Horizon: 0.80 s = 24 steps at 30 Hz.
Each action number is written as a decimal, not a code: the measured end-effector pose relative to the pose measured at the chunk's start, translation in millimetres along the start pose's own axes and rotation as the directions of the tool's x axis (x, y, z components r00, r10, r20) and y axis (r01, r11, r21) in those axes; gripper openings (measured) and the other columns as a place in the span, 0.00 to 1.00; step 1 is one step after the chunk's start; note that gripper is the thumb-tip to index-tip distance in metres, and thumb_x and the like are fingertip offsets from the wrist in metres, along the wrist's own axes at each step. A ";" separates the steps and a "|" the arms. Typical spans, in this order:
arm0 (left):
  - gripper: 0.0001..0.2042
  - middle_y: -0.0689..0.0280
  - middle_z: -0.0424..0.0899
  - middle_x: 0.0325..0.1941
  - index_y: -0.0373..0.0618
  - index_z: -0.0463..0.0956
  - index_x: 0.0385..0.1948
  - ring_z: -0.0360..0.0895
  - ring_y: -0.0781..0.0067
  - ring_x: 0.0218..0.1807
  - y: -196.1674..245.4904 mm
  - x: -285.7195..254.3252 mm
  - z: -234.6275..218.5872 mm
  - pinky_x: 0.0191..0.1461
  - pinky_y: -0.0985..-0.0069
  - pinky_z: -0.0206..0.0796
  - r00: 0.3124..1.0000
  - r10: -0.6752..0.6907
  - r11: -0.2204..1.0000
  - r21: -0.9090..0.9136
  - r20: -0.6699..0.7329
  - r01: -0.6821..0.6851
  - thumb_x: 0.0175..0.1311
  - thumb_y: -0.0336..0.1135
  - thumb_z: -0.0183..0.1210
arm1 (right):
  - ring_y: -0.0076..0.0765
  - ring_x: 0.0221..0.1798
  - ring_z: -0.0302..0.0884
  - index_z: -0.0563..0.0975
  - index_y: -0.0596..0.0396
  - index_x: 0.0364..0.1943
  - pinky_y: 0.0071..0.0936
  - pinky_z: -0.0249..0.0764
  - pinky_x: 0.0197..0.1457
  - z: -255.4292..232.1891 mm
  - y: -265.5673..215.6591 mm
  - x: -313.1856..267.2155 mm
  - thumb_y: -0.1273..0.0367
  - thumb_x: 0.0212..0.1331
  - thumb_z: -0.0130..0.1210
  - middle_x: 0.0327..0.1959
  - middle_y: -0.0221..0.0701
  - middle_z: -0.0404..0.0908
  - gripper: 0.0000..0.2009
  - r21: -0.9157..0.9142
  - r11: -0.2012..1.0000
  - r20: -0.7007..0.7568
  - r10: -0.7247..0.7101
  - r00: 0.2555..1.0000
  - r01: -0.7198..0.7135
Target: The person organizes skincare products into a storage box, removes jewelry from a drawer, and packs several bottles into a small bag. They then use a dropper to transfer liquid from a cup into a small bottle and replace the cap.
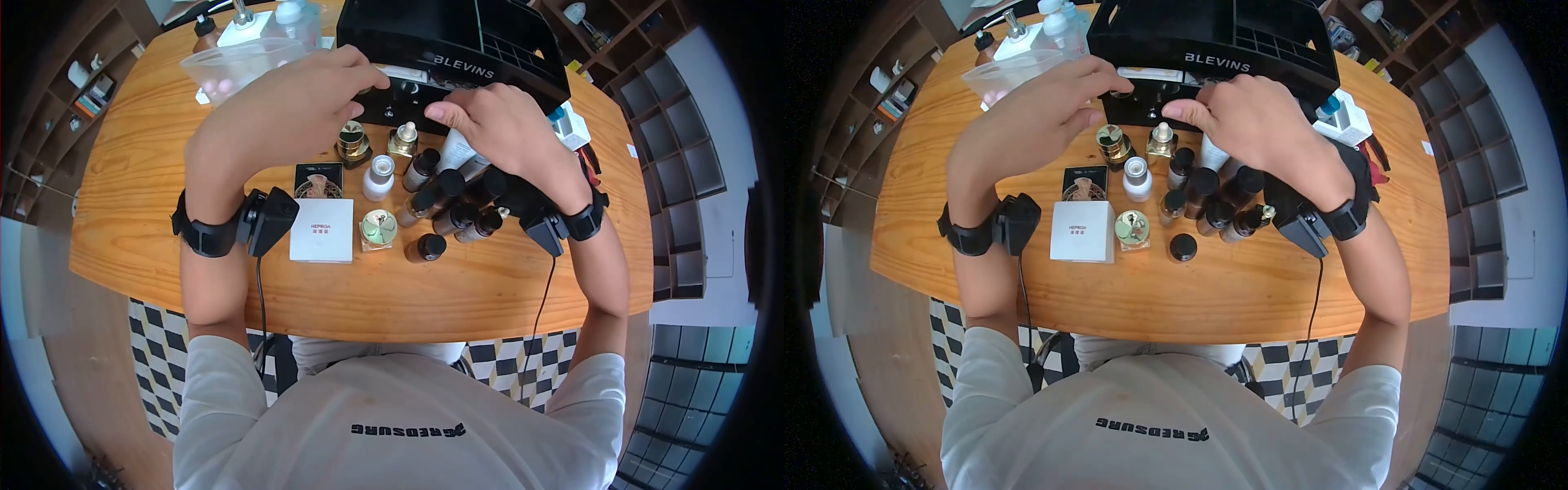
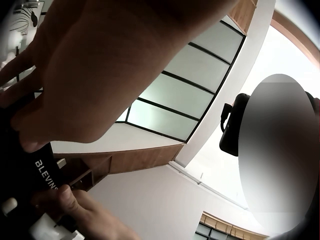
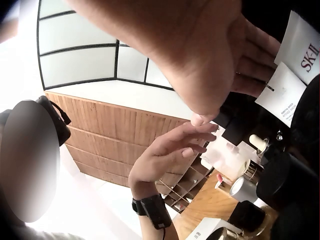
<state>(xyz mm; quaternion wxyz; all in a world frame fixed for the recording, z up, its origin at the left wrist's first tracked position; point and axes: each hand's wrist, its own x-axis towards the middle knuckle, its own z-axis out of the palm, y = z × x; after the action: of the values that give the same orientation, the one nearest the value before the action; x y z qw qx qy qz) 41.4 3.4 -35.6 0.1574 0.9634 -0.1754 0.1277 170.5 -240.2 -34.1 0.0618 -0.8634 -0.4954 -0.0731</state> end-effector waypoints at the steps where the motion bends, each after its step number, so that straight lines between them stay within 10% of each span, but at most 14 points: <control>1: 0.18 0.57 0.78 0.56 0.43 0.75 0.61 0.77 0.53 0.55 1.0 1.2 2.5 0.59 0.64 0.70 1.000 -0.005 1.000 -0.001 -0.002 0.005 0.70 0.26 0.57 | 0.58 0.28 0.81 0.83 0.59 0.22 0.45 0.79 0.35 0.7 -0.6 -2.6 0.40 0.73 0.44 0.16 0.45 0.78 0.36 0.001 1.000 0.000 0.003 1.000 -0.003; 12: 0.21 0.58 0.77 0.56 0.44 0.74 0.62 0.75 0.51 0.59 -11.5 23.6 33.8 0.60 0.61 0.69 0.997 0.032 0.989 0.146 -0.073 -0.021 0.65 0.24 0.59 | 0.54 0.37 0.85 0.81 0.52 0.54 0.42 0.78 0.41 6.8 13.1 -18.1 0.55 0.65 0.63 0.30 0.41 0.86 0.20 0.034 0.996 -0.047 -0.075 0.996 0.077; 24: 0.15 0.63 0.80 0.47 0.46 0.80 0.53 0.79 0.54 0.50 -12.7 35.4 45.3 0.52 0.59 0.72 0.984 -0.001 0.963 0.266 -0.179 0.049 0.64 0.27 0.63 | 0.55 0.40 0.84 0.81 0.55 0.52 0.44 0.76 0.44 16.4 46.2 -26.1 0.62 0.63 0.64 0.33 0.44 0.86 0.17 0.283 0.957 0.119 -0.102 0.988 0.065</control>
<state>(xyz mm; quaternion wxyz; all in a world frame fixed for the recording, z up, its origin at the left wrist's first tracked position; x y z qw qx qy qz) 87.0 -11.7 -69.8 0.0415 0.9628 -0.1294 0.2336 198.5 -282.6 -56.7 0.1463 -0.8273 -0.5398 0.0522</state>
